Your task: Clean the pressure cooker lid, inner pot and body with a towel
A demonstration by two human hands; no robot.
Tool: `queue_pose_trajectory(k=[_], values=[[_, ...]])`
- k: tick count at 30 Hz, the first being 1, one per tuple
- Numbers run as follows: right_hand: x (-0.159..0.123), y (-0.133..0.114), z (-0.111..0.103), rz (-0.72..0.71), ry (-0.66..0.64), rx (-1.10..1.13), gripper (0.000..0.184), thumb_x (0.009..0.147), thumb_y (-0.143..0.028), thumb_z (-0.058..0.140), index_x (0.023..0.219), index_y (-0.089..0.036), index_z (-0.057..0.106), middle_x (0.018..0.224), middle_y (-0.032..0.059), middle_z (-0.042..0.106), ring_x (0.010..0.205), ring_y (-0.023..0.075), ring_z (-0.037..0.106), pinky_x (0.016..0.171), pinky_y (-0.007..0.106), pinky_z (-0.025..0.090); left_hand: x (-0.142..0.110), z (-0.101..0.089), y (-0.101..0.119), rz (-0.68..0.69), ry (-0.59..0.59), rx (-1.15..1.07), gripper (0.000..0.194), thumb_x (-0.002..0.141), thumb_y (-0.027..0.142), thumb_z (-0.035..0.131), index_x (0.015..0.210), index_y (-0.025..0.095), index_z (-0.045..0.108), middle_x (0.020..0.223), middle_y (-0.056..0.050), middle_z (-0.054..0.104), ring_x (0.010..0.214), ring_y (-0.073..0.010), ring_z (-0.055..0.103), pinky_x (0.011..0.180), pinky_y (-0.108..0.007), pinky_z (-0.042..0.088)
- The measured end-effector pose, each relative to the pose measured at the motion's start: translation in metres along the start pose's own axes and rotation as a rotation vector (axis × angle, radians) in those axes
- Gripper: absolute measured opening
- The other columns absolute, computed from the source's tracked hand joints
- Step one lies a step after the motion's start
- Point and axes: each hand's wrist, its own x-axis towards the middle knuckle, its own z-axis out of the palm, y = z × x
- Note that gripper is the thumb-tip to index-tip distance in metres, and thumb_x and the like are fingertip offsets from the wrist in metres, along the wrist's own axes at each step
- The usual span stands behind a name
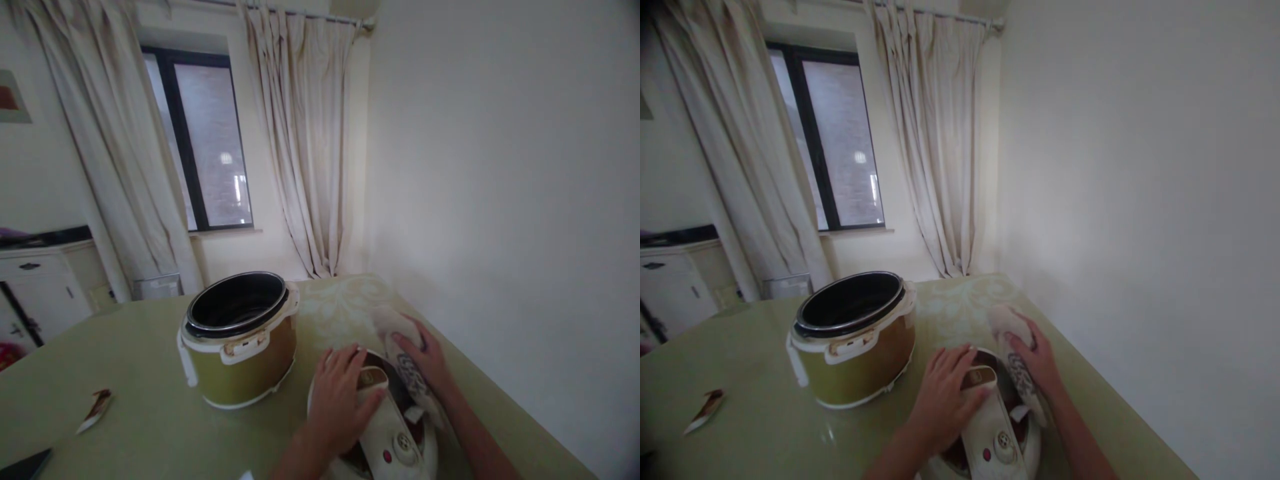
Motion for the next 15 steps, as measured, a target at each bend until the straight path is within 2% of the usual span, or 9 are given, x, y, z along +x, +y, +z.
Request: queue_pose_trajectory(k=[1, 3, 5, 7, 10, 13, 15], values=[[0.0, -0.004, 0.006, -0.077, -0.158, -0.023, 0.063, 0.079, -0.054, 0.073, 0.129, -0.017, 0.072, 0.128, 0.0144, 0.077, 0.116, 0.0312, 0.071, 0.106, 0.045, 0.055, 0.004, 0.009, 0.009, -0.012, -0.037, -0.017, 0.054, 0.097, 0.053, 0.067, 0.143, 0.026, 0.062, 0.139, -0.01, 0.071, 0.131, -0.031, 0.064, 0.119, -0.053, 0.046], [0.002, -0.008, 0.013, -0.126, -0.419, -0.087, 0.058, 0.082, -0.049, 0.07, 0.131, -0.018, 0.075, 0.135, 0.015, 0.075, 0.125, 0.0323, 0.069, 0.115, 0.049, 0.048, 0.01, 0.019, 0.013, -0.064, -0.113, -0.013, 0.05, 0.095, 0.056, 0.07, 0.132, 0.022, 0.067, 0.132, -0.012, 0.072, 0.126, -0.0332, 0.065, 0.114, -0.053, 0.048], [0.002, -0.007, 0.008, -0.097, -0.515, -0.163, 0.058, 0.083, -0.046, 0.067, 0.132, -0.017, 0.076, 0.135, 0.0162, 0.075, 0.126, 0.0347, 0.069, 0.118, 0.053, 0.046, 0.014, 0.018, 0.002, -0.129, -0.168, 0.004, 0.04, 0.099, 0.052, 0.066, 0.124, 0.022, 0.069, 0.126, -0.01, 0.072, 0.122, -0.0327, 0.066, 0.106, -0.05, 0.052], [-0.009, -0.004, -0.005, -0.084, -0.526, -0.219, 0.057, 0.082, -0.042, 0.066, 0.134, -0.019, 0.076, 0.135, 0.0157, 0.075, 0.125, 0.036, 0.069, 0.116, 0.051, 0.047, 0.017, 0.011, -0.015, -0.176, -0.189, 0.004, 0.038, 0.102, 0.049, 0.062, 0.127, 0.022, 0.067, 0.128, -0.01, 0.071, 0.122, -0.0321, 0.066, 0.103, -0.048, 0.052], [-0.048, 0.004, -0.021, -0.135, -0.529, -0.275, 0.058, 0.08, -0.036, 0.072, 0.137, -0.027, 0.075, 0.14, 0.0121, 0.072, 0.132, 0.0366, 0.065, 0.117, 0.048, 0.046, 0.022, 0.003, -0.037, -0.231, -0.174, -0.031, 0.038, 0.102, 0.047, 0.06, 0.129, 0.021, 0.067, 0.13, -0.011, 0.07, 0.123, -0.0308, 0.066, 0.104, -0.045, 0.052], [-0.08, 0.01, -0.016, -0.179, -0.439, -0.345, 0.06, 0.08, -0.034, 0.071, 0.14, -0.028, 0.072, 0.146, 0.0118, 0.067, 0.138, 0.0361, 0.059, 0.12, 0.051, 0.044, 0.024, 0.006, -0.046, -0.216, -0.119, -0.051, 0.036, 0.102, 0.045, 0.06, 0.127, 0.02, 0.067, 0.127, -0.011, 0.07, 0.123, -0.03, 0.066, 0.104, -0.044, 0.053], [-0.075, 0.009, -0.001, -0.17, -0.373, -0.373, 0.057, 0.083, -0.033, 0.065, 0.14, -0.026, 0.071, 0.143, 0.0131, 0.068, 0.134, 0.0336, 0.061, 0.118, 0.051, 0.044, 0.025, 0.009, -0.046, -0.19, -0.088, -0.045, 0.034, 0.101, 0.042, 0.06, 0.126, 0.02, 0.067, 0.125, -0.011, 0.07, 0.12, -0.0298, 0.067, 0.103, -0.044, 0.054]])
